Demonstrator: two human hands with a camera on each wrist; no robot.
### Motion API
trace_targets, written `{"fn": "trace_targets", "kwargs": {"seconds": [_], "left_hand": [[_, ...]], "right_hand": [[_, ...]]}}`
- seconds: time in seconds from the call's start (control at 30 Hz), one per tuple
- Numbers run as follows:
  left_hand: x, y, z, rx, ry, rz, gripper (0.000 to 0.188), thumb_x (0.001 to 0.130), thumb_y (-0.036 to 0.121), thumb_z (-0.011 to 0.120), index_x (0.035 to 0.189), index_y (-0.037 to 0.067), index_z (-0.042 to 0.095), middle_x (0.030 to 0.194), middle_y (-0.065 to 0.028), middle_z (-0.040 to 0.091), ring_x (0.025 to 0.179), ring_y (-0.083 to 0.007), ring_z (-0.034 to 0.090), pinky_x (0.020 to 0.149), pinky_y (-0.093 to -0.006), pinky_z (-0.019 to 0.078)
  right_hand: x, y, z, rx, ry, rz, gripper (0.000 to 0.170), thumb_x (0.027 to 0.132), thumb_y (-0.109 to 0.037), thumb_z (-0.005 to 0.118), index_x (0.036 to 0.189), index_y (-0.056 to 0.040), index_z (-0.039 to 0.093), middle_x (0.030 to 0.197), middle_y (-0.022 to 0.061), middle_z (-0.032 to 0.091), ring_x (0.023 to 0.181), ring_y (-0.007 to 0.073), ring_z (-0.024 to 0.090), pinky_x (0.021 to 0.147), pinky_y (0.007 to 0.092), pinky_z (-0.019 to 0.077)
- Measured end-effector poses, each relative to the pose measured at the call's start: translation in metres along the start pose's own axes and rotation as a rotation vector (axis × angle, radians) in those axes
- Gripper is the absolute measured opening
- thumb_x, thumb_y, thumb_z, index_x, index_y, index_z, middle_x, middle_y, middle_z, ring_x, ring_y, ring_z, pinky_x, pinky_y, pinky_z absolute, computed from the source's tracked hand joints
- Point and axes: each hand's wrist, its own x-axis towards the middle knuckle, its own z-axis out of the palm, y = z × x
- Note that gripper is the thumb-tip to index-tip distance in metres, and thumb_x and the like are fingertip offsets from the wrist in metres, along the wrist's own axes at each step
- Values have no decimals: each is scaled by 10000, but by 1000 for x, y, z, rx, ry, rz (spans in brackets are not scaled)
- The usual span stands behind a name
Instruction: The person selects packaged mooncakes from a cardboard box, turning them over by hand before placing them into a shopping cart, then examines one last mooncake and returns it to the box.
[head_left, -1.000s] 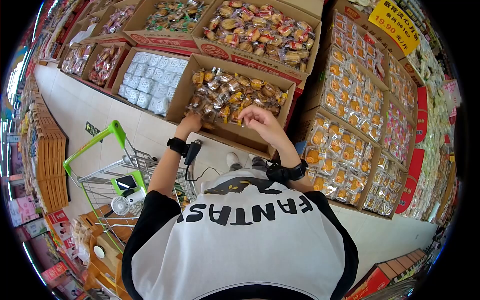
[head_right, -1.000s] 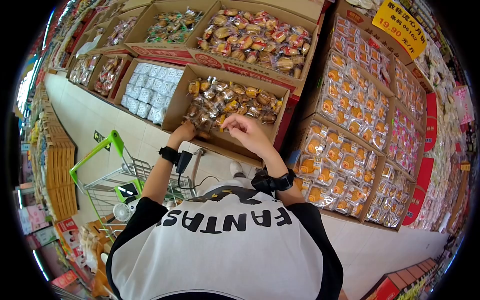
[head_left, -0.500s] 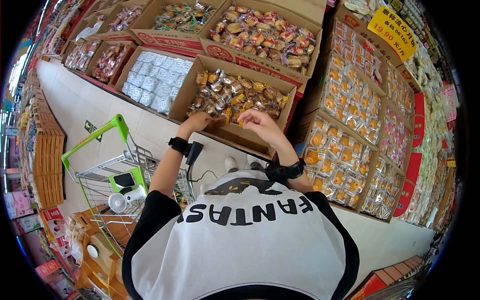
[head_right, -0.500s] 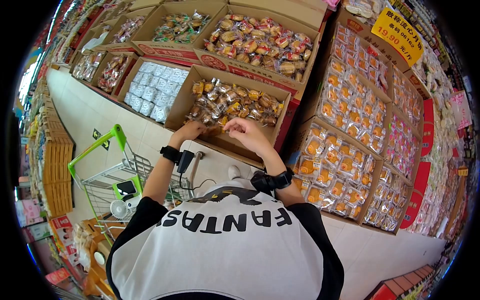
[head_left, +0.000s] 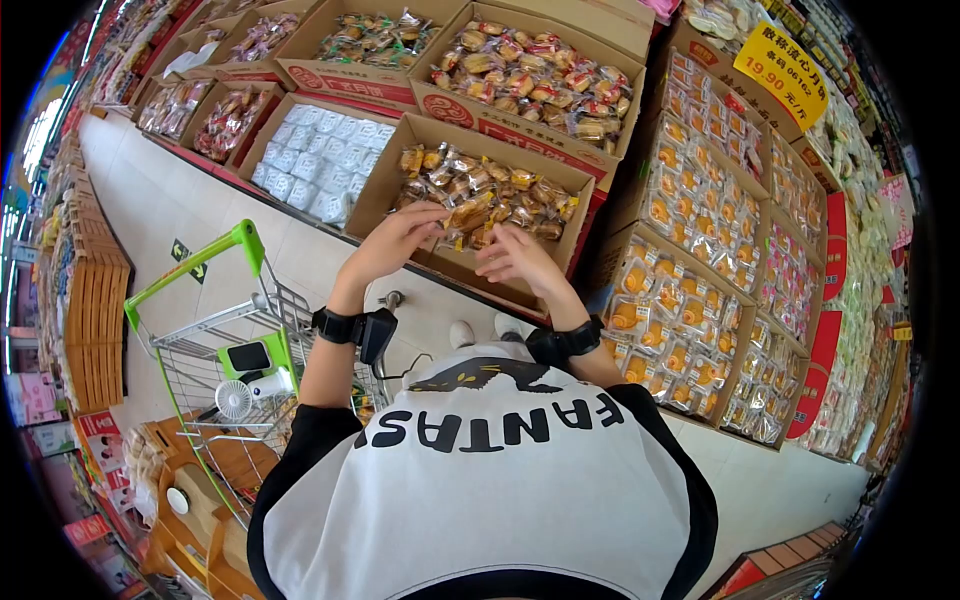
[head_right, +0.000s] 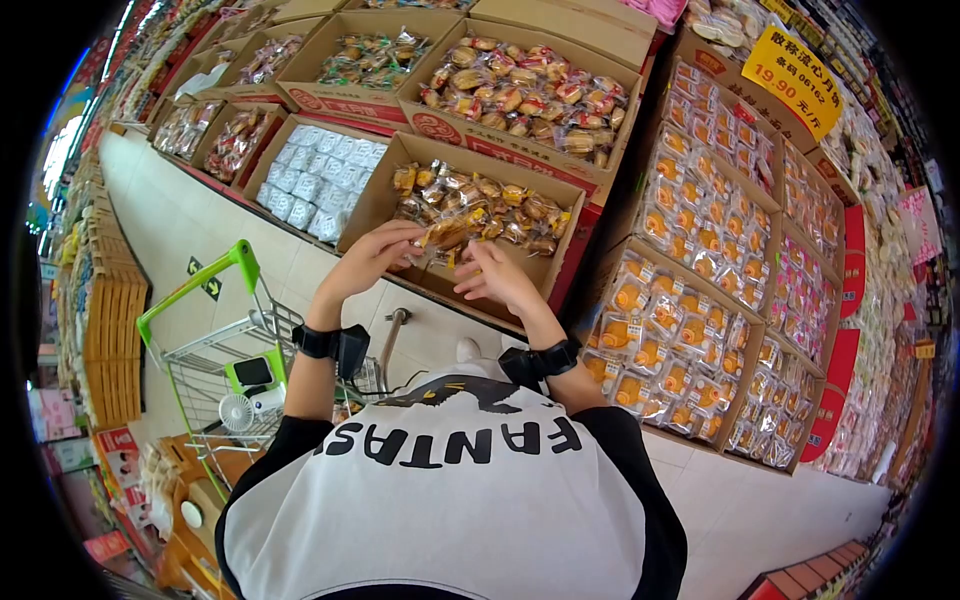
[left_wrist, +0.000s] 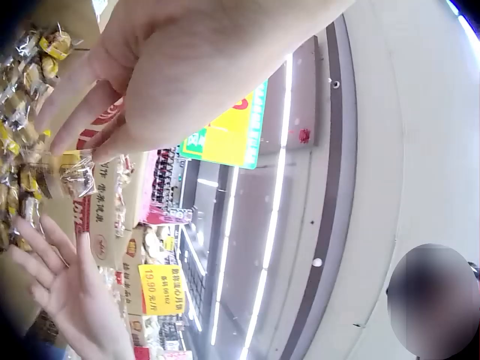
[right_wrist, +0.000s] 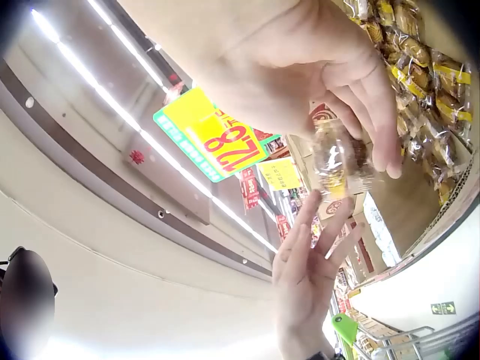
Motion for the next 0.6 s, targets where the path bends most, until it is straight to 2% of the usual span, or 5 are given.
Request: {"fn": "trace_targets", "kwargs": {"seconds": [0.13, 0.37, 0.47, 0.53, 0.6], "left_hand": [[-17, 26, 9, -76, -28, 61, 288, 860, 17, 367, 1134, -7, 455, 1196, -94, 367, 981, -184, 518, 780, -257, 459], [-29, 21, 17, -1, -21, 219, 264, 833, -18, 400, 1081, -10, 490, 1183, -94, 391, 1022, -185, 485, 835, -261, 426], [-31, 13, 20, -92, 62, 226, 257, 822, -20, 419, 1069, -8, 492, 1151, -94, 426, 999, -173, 490, 833, -257, 415], [-32, 7, 19, -44, 196, 206, 267, 815, -8, 441, 1079, -2, 479, 1125, -90, 448, 970, -161, 498, 819, -252, 406], [-32, -3, 20, -143, 226, 169, 270, 813, -2, 448, 1082, 2, 475, 1100, -82, 465, 959, -155, 501, 809, -250, 404]], "right_hand": [[-3, -9, 1, 227, -49, -14, 515, 879, -462, 244, 1224, -80, 269, 904, 191, 552, 760, 275, 601, 606, 316, 498], [-6, -12, 3, 268, -200, -267, 532, 866, -502, 218, 1251, -137, 265, 1043, 175, 513, 859, 247, 575, 663, 325, 492], [-8, -13, 5, 387, -213, -377, 472, 888, -404, 270, 1286, -158, 209, 1152, 152, 441, 921, 253, 546, 679, 353, 498], [-20, -25, 10, 372, -204, -386, 499, 864, -120, 370, 1310, -201, 163, 1194, 149, 381, 999, 247, 492, 706, 380, 502], [-24, -28, 17, 321, -146, -430, 567, 815, -39, 400, 1309, -188, 165, 1216, 139, 367, 1001, 245, 492, 714, 384, 500]]}}
